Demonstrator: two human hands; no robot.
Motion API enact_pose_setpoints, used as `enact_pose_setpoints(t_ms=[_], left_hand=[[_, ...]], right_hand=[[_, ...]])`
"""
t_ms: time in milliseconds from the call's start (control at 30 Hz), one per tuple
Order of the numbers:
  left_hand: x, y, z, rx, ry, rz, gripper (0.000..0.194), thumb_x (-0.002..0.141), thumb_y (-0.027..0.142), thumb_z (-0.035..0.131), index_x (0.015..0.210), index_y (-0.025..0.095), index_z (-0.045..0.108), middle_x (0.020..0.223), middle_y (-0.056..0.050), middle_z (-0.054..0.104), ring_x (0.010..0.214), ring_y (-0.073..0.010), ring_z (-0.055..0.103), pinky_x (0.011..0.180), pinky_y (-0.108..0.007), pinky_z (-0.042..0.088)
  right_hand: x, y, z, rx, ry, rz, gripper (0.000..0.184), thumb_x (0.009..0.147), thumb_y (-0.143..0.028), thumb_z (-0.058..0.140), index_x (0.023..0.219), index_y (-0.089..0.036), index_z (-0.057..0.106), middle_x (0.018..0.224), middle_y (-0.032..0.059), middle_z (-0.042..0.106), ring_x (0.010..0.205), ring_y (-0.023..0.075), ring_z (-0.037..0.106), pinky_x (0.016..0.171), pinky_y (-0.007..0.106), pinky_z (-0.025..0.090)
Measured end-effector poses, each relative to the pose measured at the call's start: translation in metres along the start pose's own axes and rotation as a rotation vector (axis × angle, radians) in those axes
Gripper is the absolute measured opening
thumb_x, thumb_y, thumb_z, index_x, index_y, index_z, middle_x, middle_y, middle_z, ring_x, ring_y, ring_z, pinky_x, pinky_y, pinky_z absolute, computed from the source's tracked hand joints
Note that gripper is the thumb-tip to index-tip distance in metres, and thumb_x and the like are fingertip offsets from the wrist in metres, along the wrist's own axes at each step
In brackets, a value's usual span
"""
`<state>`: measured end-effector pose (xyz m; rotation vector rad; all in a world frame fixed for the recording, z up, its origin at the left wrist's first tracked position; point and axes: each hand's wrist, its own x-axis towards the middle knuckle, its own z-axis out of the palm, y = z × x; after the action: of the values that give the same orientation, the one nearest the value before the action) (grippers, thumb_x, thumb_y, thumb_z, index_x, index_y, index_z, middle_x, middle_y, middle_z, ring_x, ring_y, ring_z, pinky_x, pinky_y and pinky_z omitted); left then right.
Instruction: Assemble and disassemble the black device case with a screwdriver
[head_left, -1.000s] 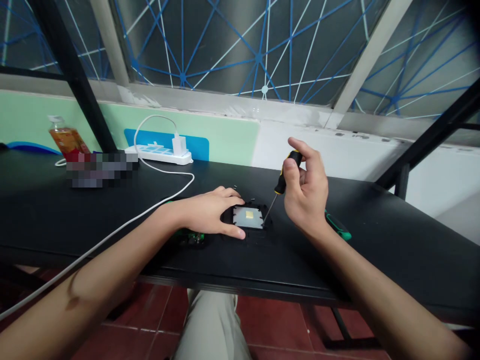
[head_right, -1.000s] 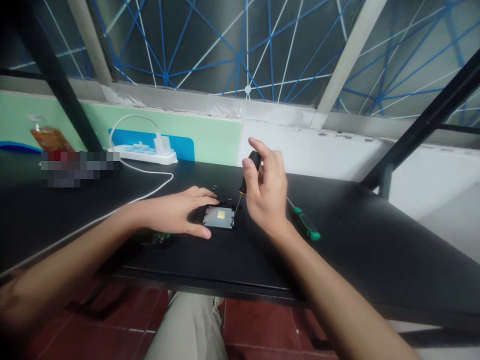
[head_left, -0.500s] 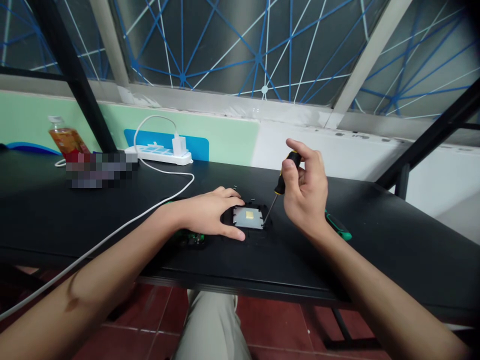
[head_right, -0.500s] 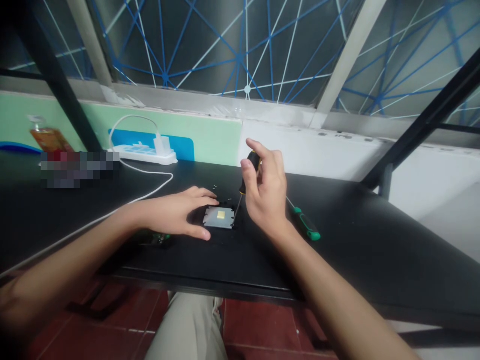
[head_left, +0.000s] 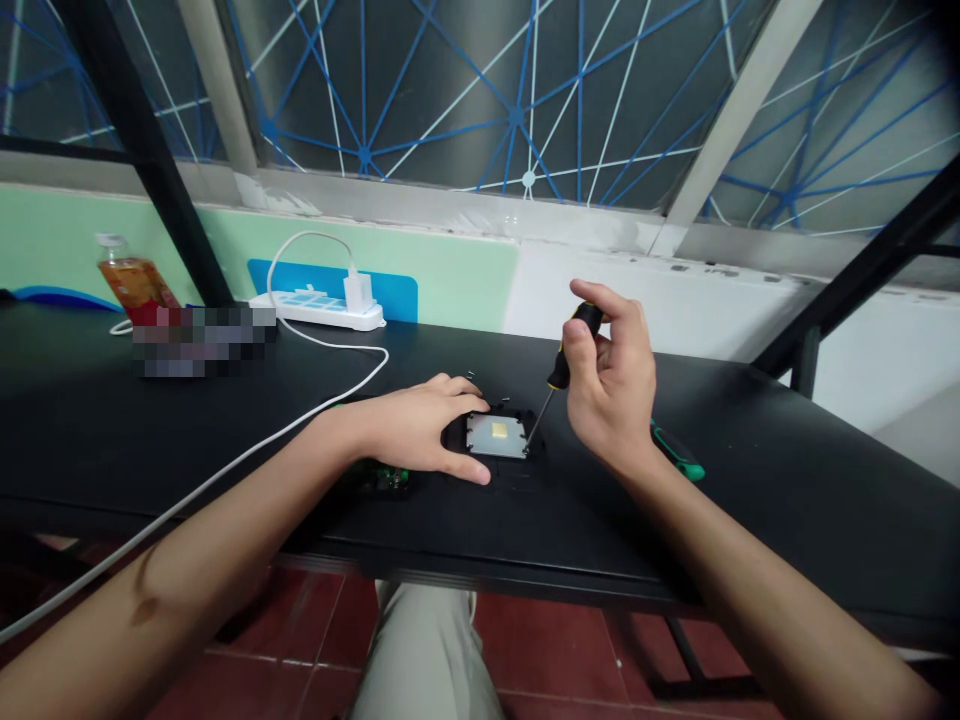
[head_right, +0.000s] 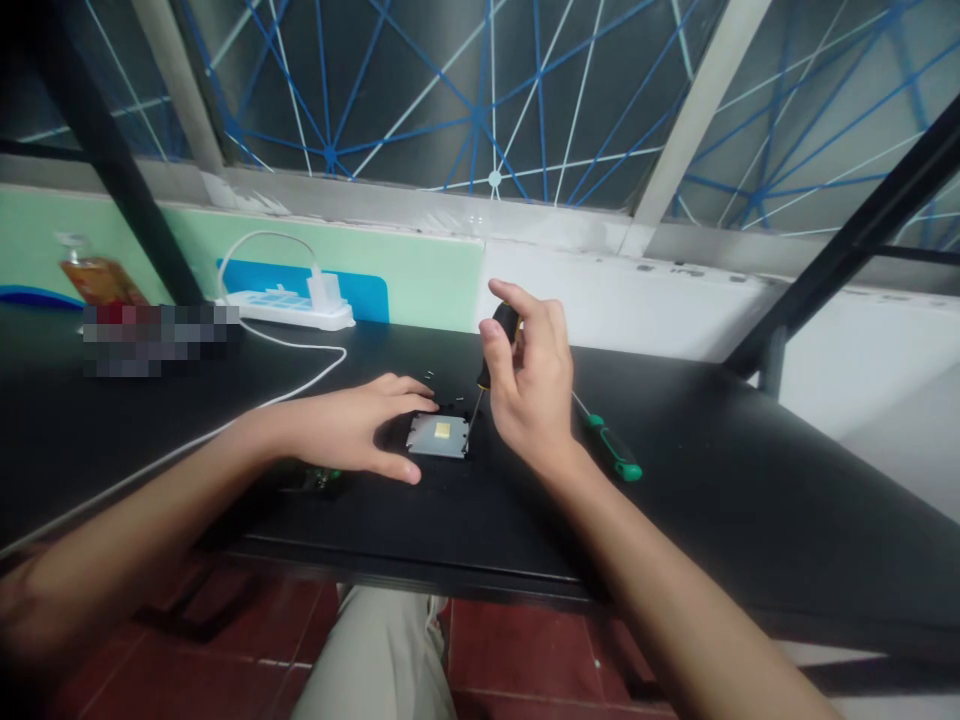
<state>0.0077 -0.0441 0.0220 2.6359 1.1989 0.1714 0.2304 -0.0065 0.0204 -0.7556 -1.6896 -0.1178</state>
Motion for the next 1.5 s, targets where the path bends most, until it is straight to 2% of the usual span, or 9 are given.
enact_pose_setpoints(t_ms=[200, 367, 533, 700, 833, 1000, 1133, 1367, 1500], left_hand=[[0.000, 0.000, 0.000, -0.009, 0.001, -0.001, 0.084, 0.080, 0.072, 0.059, 0.143, 0.019, 0.045, 0.150, -0.012, 0.042, 0.135, -0.0305, 0.039, 0.108, -0.039, 0.036], [0.001, -0.001, 0.001, -0.004, 0.009, 0.014, 0.083, 0.080, 0.072, 0.059, 0.141, 0.019, 0.046, 0.149, -0.011, 0.043, 0.134, -0.0301, 0.040, 0.108, -0.038, 0.037], [0.001, -0.002, 0.001, -0.013, 0.009, 0.013, 0.083, 0.080, 0.072, 0.060, 0.141, 0.019, 0.046, 0.149, -0.011, 0.043, 0.134, -0.0300, 0.040, 0.107, -0.039, 0.037], [0.000, 0.000, 0.000, -0.020, 0.001, 0.001, 0.084, 0.079, 0.071, 0.062, 0.142, 0.018, 0.045, 0.149, -0.012, 0.042, 0.135, -0.0299, 0.038, 0.110, -0.040, 0.036], [0.001, 0.001, 0.000, -0.009, -0.004, -0.009, 0.082, 0.080, 0.070, 0.062, 0.142, 0.019, 0.045, 0.150, -0.012, 0.041, 0.137, -0.0300, 0.037, 0.111, -0.039, 0.035], [0.001, 0.000, 0.001, -0.008, 0.005, -0.001, 0.082, 0.080, 0.070, 0.062, 0.141, 0.018, 0.046, 0.149, -0.012, 0.041, 0.135, -0.0293, 0.039, 0.110, -0.037, 0.035], [0.000, 0.000, 0.001, -0.014, -0.002, -0.013, 0.082, 0.080, 0.068, 0.063, 0.142, 0.019, 0.045, 0.150, -0.012, 0.040, 0.137, -0.0290, 0.038, 0.111, -0.037, 0.035], [0.001, 0.001, 0.000, -0.013, 0.000, -0.019, 0.082, 0.079, 0.067, 0.065, 0.142, 0.018, 0.045, 0.150, -0.012, 0.040, 0.137, -0.0297, 0.038, 0.111, -0.039, 0.035], [0.001, 0.000, 0.001, -0.014, 0.006, -0.009, 0.082, 0.079, 0.069, 0.064, 0.142, 0.020, 0.045, 0.149, -0.011, 0.041, 0.135, -0.0293, 0.039, 0.109, -0.038, 0.036]], right_hand=[[0.000, -0.001, -0.001, -0.007, -0.015, 0.006, 0.036, 0.098, -0.042, 0.045, 0.130, -0.031, 0.054, 0.110, 0.0058, 0.059, 0.066, 0.0134, 0.052, 0.072, 0.039, 0.054], [0.000, -0.006, -0.003, 0.069, -0.070, 0.048, 0.036, 0.101, -0.040, 0.036, 0.132, -0.029, 0.051, 0.102, 0.0039, 0.066, 0.060, 0.0123, 0.057, 0.063, 0.035, 0.054], [-0.001, -0.010, -0.005, 0.131, -0.067, 0.055, 0.033, 0.102, -0.041, 0.034, 0.126, -0.029, 0.052, 0.100, 0.0035, 0.067, 0.058, 0.0116, 0.061, 0.056, 0.032, 0.054], [0.000, -0.008, -0.004, 0.155, -0.033, 0.061, 0.026, 0.096, -0.044, 0.050, 0.117, -0.029, 0.055, 0.104, 0.0038, 0.064, 0.059, 0.0114, 0.061, 0.053, 0.031, 0.054], [0.002, -0.008, -0.004, 0.112, -0.004, 0.058, 0.026, 0.090, -0.042, 0.060, 0.112, -0.028, 0.060, 0.100, 0.0033, 0.064, 0.061, 0.0127, 0.061, 0.058, 0.034, 0.057], [0.002, -0.011, -0.004, 0.207, -0.006, 0.100, 0.025, 0.099, -0.038, 0.043, 0.117, -0.028, 0.058, 0.100, 0.0020, 0.070, 0.058, 0.0107, 0.065, 0.055, 0.029, 0.055], [0.001, -0.012, -0.002, 0.276, 0.008, 0.101, 0.027, 0.101, -0.041, 0.038, 0.115, -0.028, 0.058, 0.101, 0.0016, 0.071, 0.057, 0.0097, 0.066, 0.053, 0.027, 0.055], [0.002, -0.009, -0.002, 0.186, 0.032, 0.063, 0.023, 0.092, -0.042, 0.058, 0.108, -0.027, 0.062, 0.099, 0.0023, 0.062, 0.061, 0.0097, 0.062, 0.053, 0.027, 0.054], [0.004, -0.009, -0.003, 0.140, 0.041, 0.042, 0.022, 0.091, -0.038, 0.061, 0.109, -0.027, 0.065, 0.095, 0.0026, 0.064, 0.064, 0.0116, 0.063, 0.054, 0.029, 0.055]])
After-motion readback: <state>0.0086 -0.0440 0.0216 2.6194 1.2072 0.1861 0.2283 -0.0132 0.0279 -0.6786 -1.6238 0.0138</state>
